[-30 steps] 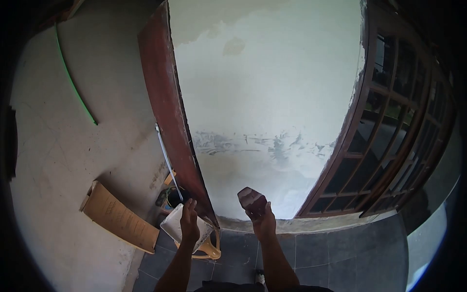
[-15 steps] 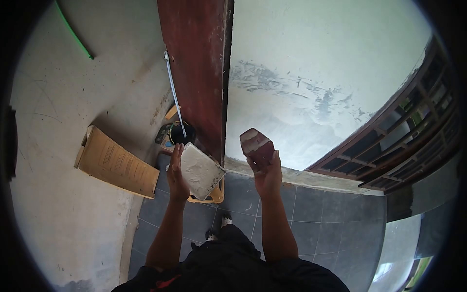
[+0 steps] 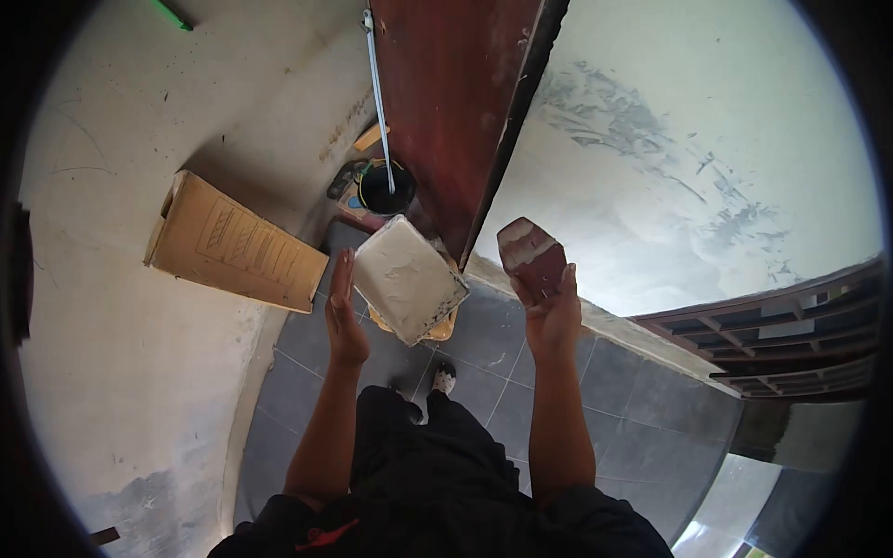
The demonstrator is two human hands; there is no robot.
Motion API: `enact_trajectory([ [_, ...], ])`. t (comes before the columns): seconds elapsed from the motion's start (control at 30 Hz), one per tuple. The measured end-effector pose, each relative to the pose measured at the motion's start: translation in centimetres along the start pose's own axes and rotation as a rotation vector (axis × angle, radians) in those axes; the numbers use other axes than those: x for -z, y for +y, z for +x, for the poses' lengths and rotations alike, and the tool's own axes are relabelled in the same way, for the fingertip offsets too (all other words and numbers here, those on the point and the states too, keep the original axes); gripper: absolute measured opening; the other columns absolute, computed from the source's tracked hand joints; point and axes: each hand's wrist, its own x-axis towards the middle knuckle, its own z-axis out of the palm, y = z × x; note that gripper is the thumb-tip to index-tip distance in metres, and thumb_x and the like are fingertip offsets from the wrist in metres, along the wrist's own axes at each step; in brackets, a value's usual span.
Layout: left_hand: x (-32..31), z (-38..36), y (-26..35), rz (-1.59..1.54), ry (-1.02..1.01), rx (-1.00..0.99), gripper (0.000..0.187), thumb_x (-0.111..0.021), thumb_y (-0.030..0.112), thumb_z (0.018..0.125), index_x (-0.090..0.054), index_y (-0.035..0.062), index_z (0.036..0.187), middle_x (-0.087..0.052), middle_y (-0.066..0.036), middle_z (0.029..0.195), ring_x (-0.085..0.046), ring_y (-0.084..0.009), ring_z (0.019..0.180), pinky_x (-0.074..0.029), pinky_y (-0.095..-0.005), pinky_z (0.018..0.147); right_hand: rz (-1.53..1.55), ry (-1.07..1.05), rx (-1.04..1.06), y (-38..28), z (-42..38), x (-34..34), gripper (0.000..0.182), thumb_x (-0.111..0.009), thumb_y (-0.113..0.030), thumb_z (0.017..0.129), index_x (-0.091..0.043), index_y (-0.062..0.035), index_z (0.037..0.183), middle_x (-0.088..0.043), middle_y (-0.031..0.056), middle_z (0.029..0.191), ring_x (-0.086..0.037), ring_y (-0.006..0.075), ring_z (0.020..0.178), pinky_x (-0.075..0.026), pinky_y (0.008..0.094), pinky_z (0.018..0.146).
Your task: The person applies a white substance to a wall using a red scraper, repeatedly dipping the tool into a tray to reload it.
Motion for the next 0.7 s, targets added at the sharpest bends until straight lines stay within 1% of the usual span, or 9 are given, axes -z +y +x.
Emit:
enact_trajectory([
  [0.13,0.4,-0.9,-4.3,-0.029,0.006,0.094,0.094,-0.023,0.072,0.101,-0.030,-0.0055,0.154,-0.036,-0.024,0.159,-0.031,-0.0345,0.150,-0.021,-0.0444,0.123,-0.058,0.044,-0.077,4.0,1.3,1.2,0.051,-0.044,-0.042,0.108,-0.053,0.0017,0.133,-0.065,0.0158,0.124,-0.066,0.0296,0.113,-0.058,0.0430,0.093],
  [0.23,0.9,-1.7,-7.8,-0.049,0.027,0.173,0.095,-0.022,0.073,0.100,-0.030,-0.0052,0.155,-0.035,-0.024,0.159,-0.031,-0.0340,0.150,-0.020,-0.0445,0.124,-0.074,0.068,-0.149,7.3,1.9,2.2,0.046,-0.049,-0.038,0.108,-0.056,0.0009,0.131,-0.067,0.0149,0.120,-0.067,0.0276,0.110,-0.060,0.0409,0.090],
  [0.3,1.3,-1.8,-10.3,-0.060,0.046,0.215,0.096,-0.021,0.073,0.100,-0.030,-0.0050,0.155,-0.034,-0.023,0.160,-0.030,-0.0337,0.151,-0.020,-0.0445,0.124,-0.124,0.080,-0.175,9.7,2.7,2.6,0.035,-0.056,-0.027,0.105,-0.059,0.0003,0.128,-0.069,0.0136,0.116,-0.069,0.0255,0.104,-0.061,0.0381,0.087],
  [0.33,1.7,-1.8,-11.5,-0.064,0.061,0.239,0.096,-0.021,0.074,0.100,-0.029,-0.0049,0.155,-0.034,-0.023,0.160,-0.030,-0.0336,0.151,-0.020,-0.0445,0.124,-0.134,0.083,-0.198,11.1,3.0,2.8,0.035,-0.056,-0.027,0.105,-0.059,0.0003,0.128,-0.069,0.0136,0.116,-0.069,0.0255,0.104,-0.061,0.0381,0.087],
  [0.4,2.6,-2.1,-13.8,-0.075,0.080,0.289,0.097,-0.021,0.074,0.099,-0.029,-0.0047,0.155,-0.033,-0.023,0.161,-0.029,-0.0333,0.151,-0.019,-0.0446,0.124,-0.242,0.072,-0.200,14.2,3.2,3.5,0.028,-0.062,-0.015,0.102,-0.061,0.0009,0.125,-0.069,0.0121,0.113,-0.070,0.0229,0.098,-0.062,0.0359,0.085],
  [0.53,4.1,-2.9,-18.4,-0.099,0.114,0.389,0.098,-0.020,0.075,0.099,-0.028,-0.0043,0.156,-0.032,-0.022,0.161,-0.028,-0.0326,0.152,-0.018,-0.0446,0.125,-0.357,0.058,-0.311,20.2,3.6,4.9,0.028,-0.062,-0.008,0.100,-0.061,0.0027,0.125,-0.069,0.0117,0.112,-0.070,0.0212,0.097,-0.062,0.0350,0.085],
  [0.6,4.6,-3.3,-21.5,-0.115,0.116,0.433,0.099,-0.019,0.076,0.099,-0.028,-0.0040,0.156,-0.032,-0.022,0.162,-0.028,-0.0322,0.152,-0.018,-0.0441,0.125,-0.450,0.028,-0.324,23.0,3.7,5.2,0.025,-0.062,-0.007,0.099,-0.062,0.0007,0.123,-0.070,0.0104,0.112,-0.071,0.0210,0.097,-0.062,0.0338,0.081],
  [0.67,4.9,-3.3,-24.4,-0.132,0.112,0.468,0.099,-0.018,0.076,0.098,-0.028,-0.0037,0.156,-0.031,-0.022,0.162,-0.027,-0.0318,0.152,-0.018,-0.0435,0.125,-0.462,0.053,-0.336,25.5,3.9,5.8,0.024,-0.061,-0.008,0.100,-0.063,0.0016,0.122,-0.070,0.0111,0.109,-0.071,0.0203,0.092,-0.063,0.0334,0.077],
  [0.7,5.1,-3.4,-25.8,-0.142,0.087,0.495,0.101,-0.017,0.078,0.097,-0.028,-0.0035,0.156,-0.031,-0.022,0.162,-0.027,-0.0318,0.152,-0.018,-0.0431,0.125,-0.508,0.067,-0.354,26.6,4.0,5.9,0.024,-0.060,-0.008,0.100,-0.062,0.0031,0.121,-0.070,0.0110,0.103,-0.071,0.0191,0.087,-0.063,0.0332,0.075],
])
